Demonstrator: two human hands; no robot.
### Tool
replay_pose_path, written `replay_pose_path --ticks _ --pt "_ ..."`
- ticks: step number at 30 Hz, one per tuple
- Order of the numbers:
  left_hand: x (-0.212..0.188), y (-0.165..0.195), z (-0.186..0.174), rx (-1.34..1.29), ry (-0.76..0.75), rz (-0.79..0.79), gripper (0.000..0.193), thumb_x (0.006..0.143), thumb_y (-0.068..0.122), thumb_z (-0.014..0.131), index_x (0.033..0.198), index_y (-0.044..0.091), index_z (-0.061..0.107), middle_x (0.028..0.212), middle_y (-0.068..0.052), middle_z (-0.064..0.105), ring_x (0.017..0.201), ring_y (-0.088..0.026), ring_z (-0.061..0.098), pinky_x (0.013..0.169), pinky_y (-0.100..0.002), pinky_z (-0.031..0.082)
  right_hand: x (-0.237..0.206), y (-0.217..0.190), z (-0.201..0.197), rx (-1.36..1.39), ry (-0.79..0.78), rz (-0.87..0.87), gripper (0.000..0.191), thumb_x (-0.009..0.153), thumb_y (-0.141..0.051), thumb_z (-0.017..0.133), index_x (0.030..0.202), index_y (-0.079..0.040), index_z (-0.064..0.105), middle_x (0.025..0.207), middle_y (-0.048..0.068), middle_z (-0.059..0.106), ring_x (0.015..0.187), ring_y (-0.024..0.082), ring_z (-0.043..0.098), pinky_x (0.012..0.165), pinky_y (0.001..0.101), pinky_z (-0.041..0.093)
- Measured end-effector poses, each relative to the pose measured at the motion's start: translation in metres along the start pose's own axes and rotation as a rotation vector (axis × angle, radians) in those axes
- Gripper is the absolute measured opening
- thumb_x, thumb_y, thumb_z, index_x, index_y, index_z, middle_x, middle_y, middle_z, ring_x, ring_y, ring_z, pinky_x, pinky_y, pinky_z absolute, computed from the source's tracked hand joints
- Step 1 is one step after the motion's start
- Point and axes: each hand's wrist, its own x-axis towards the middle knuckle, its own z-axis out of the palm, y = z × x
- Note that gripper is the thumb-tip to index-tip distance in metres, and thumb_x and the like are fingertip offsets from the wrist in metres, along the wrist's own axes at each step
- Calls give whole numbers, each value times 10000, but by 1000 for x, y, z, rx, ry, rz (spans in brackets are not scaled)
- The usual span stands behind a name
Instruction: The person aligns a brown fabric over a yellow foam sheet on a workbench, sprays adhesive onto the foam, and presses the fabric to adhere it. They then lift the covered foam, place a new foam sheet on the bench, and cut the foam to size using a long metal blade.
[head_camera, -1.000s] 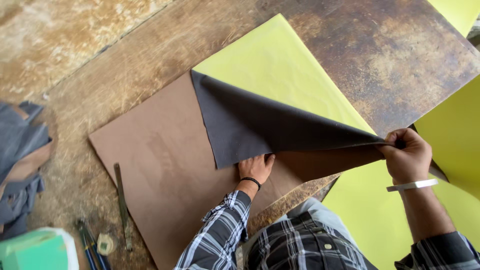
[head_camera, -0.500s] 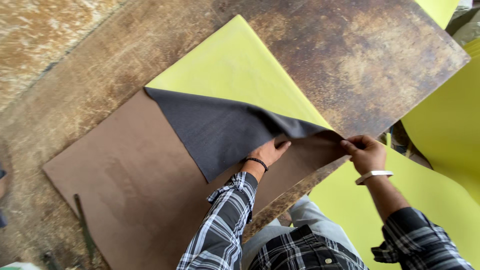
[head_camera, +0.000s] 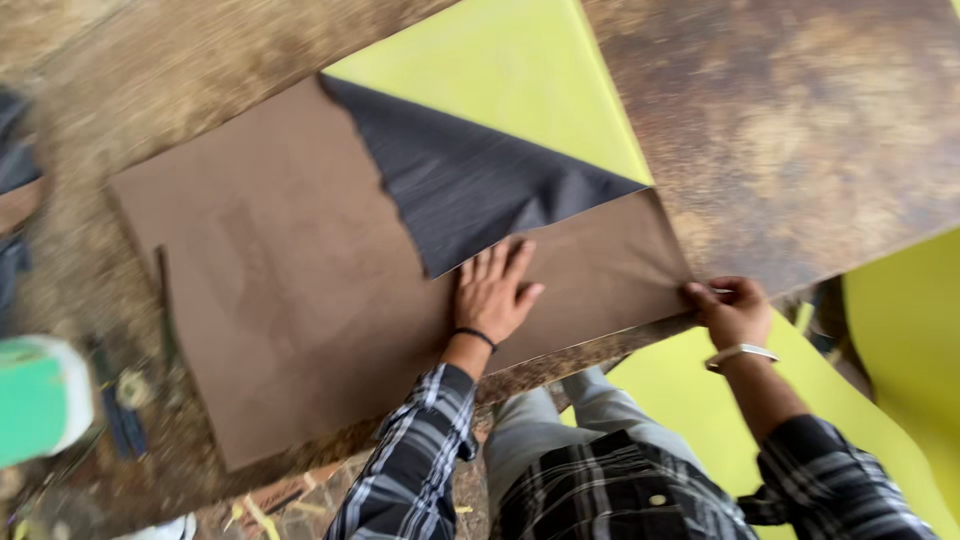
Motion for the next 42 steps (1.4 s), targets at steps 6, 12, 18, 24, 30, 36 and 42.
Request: replay_pose_path --ticks 6,12,18,24,30,36,42 --pt "-46 -65 -19 212 209 -337 596 995 628 478 1451 248 420 1679 -212 266 1570 -447 202 1258 -604 89 -8 -5 7 -118 -13 -18 362 865 -146 878 1091 -32 620 827 46 671 656 113 599 569 261 506" --pt "4 62 14 20 137 -24 747 952 629 500 1602 325 289 1671 -269 167 1533 -491 129 1227 -630 85 -6 0 0 -94 -13 -9 362 849 -127 865 1096 -53 611 810 25 646 667 100 602 584 245 511" --pt "45 164 35 40 103 223 666 984 560 484 1591 329 338 1681 -203 208 1552 -426 162 1251 -596 99 3 14 -4 -85 -34 -6 417 840 -111 865 1117 -38 561 784 22 637 642 110 576 561 260 489" --pt "46 190 42 63 92 302 604 970 406 512 1555 296 413 1687 -144 243 1569 -370 200 1256 -564 128 8 5 -11 -353 8 -153 561 748 -216 940 1111 -26 557 768 68 614 663 146 554 608 307 500" --pt "21 160 42 30 110 425 656 1010 451 500 1613 237 354 1709 -138 247 1571 -336 225 1274 -527 156 8 -6 -15 -504 -30 -211 577 716 -303 951 1068 -23 591 790 89 657 695 190 598 672 357 528" --pt "-34 51 20 -21 289 98 745 927 500 614 1539 127 411 1628 -212 308 1495 -379 286 1194 -569 194 -12 -44 -6 -706 -40 -481 461 733 -252 908 1048 -53 637 992 133 690 817 321 660 681 434 544" --pt "-18 -51 -40 6 542 -745 753 805 558 747 1300 12 591 1436 -253 433 1317 -441 407 1028 -585 360 -67 -101 82 -703 -245 -980 106 820 -140 737 926 -137 746 1002 95 695 925 331 671 832 446 547"
